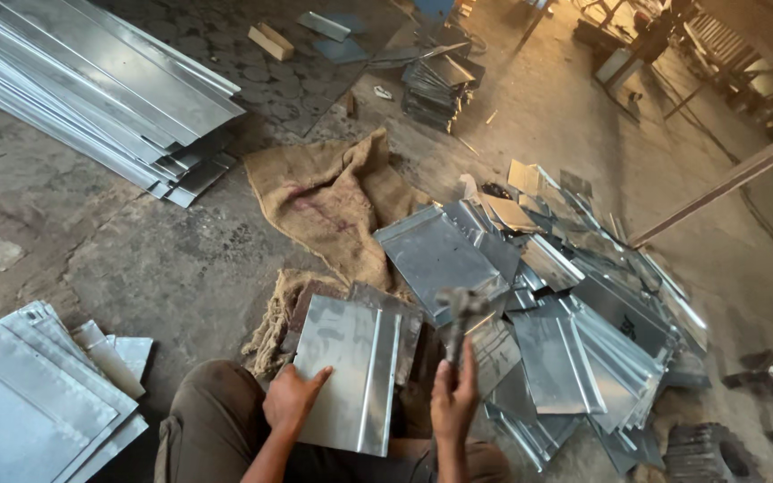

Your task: The person uses a hammer to flatten and straighten various metal sheets on a fabrication floor, handling one piece at a time.

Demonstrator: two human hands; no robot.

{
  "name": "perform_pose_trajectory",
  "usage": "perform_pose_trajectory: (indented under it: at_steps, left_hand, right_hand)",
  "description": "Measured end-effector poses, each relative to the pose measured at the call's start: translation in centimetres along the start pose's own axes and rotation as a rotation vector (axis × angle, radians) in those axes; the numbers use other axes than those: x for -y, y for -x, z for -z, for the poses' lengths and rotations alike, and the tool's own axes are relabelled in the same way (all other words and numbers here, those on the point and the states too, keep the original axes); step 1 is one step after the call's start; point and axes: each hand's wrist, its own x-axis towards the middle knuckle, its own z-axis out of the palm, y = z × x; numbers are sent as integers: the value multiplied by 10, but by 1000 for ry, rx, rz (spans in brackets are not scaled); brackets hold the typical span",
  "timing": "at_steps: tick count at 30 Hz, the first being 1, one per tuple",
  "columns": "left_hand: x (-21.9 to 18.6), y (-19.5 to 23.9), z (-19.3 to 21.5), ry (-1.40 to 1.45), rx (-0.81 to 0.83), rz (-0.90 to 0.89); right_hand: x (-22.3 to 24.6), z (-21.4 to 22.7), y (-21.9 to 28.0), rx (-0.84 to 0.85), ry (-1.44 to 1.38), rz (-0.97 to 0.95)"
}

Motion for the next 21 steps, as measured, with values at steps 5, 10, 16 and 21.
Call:
perform_pose_trajectory:
  at_steps: [5, 10, 16, 21]
  left_hand:
    - [-6, 3, 1, -13, 8, 15]
    - [-7, 5, 2, -3, -15, 3]
    - [-10, 5, 4, -25, -11, 9]
    - [-12, 5, 5, -28, 11, 27]
  right_hand:
    - [13, 0, 6, -40, -187, -353]
    - [-39, -48, 29, 286, 309, -169]
    - [17, -11, 12, 163, 166, -283]
    - [39, -15, 8, 50, 33, -350]
